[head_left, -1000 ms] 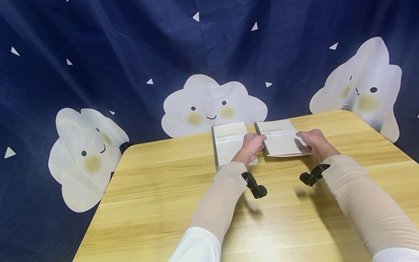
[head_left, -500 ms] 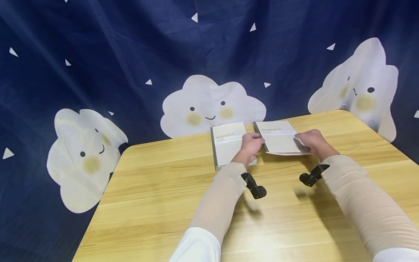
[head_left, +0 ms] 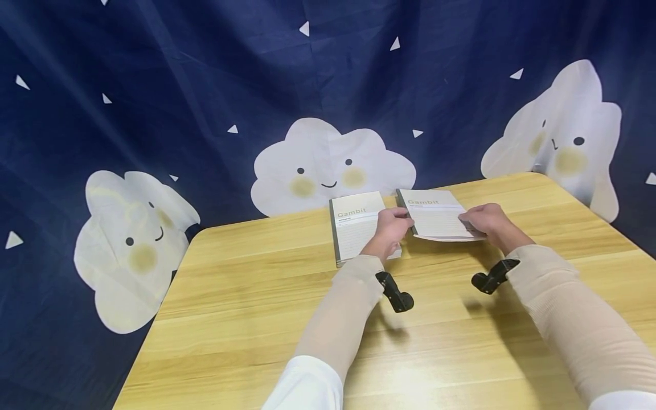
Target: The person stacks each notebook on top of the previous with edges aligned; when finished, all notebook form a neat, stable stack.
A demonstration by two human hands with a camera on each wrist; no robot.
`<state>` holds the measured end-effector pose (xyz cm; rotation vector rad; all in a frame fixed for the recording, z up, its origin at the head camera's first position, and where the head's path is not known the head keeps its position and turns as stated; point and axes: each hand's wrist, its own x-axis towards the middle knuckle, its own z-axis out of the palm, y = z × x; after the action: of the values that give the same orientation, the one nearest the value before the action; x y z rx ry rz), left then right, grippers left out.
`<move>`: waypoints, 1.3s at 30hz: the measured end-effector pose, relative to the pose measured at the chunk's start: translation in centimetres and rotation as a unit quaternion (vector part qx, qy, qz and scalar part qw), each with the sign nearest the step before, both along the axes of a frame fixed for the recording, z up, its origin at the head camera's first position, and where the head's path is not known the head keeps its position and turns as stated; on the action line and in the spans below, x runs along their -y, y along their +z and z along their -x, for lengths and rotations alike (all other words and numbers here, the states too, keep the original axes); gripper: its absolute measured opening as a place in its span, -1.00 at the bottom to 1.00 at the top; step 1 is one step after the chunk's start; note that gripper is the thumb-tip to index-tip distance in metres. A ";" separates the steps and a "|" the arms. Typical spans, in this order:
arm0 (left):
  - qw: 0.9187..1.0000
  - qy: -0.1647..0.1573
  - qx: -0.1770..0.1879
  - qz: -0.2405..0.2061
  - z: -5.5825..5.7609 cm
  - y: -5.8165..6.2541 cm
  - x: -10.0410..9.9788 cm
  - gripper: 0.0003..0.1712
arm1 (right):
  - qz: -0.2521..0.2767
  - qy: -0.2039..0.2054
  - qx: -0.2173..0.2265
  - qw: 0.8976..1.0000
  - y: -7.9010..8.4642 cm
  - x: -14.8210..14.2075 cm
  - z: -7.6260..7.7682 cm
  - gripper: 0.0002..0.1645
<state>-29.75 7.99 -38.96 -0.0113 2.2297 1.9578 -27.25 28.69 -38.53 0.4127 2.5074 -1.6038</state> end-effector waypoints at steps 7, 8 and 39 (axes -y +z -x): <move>1.000 0.004 -0.016 -0.003 0.4 -0.1 0.3 -0.54 | 0.016 0.018 -0.006 1.000 0.0 0.1 -0.1 -0.28; 1.000 0.003 -0.017 -0.003 0.4 -0.2 0.4 -0.54 | 0.012 0.019 -0.006 1.000 0.0 0.1 -0.1 -0.25; 0.978 -0.106 -0.135 0.123 -0.1 0.0 6.3 -0.48 | 0.099 0.033 -0.093 0.990 0.1 2.9 -0.2 -0.26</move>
<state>-29.65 1.69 -38.93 0.4658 2.5057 1.6472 -27.01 25.75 -38.41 0.1616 2.4250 -1.9241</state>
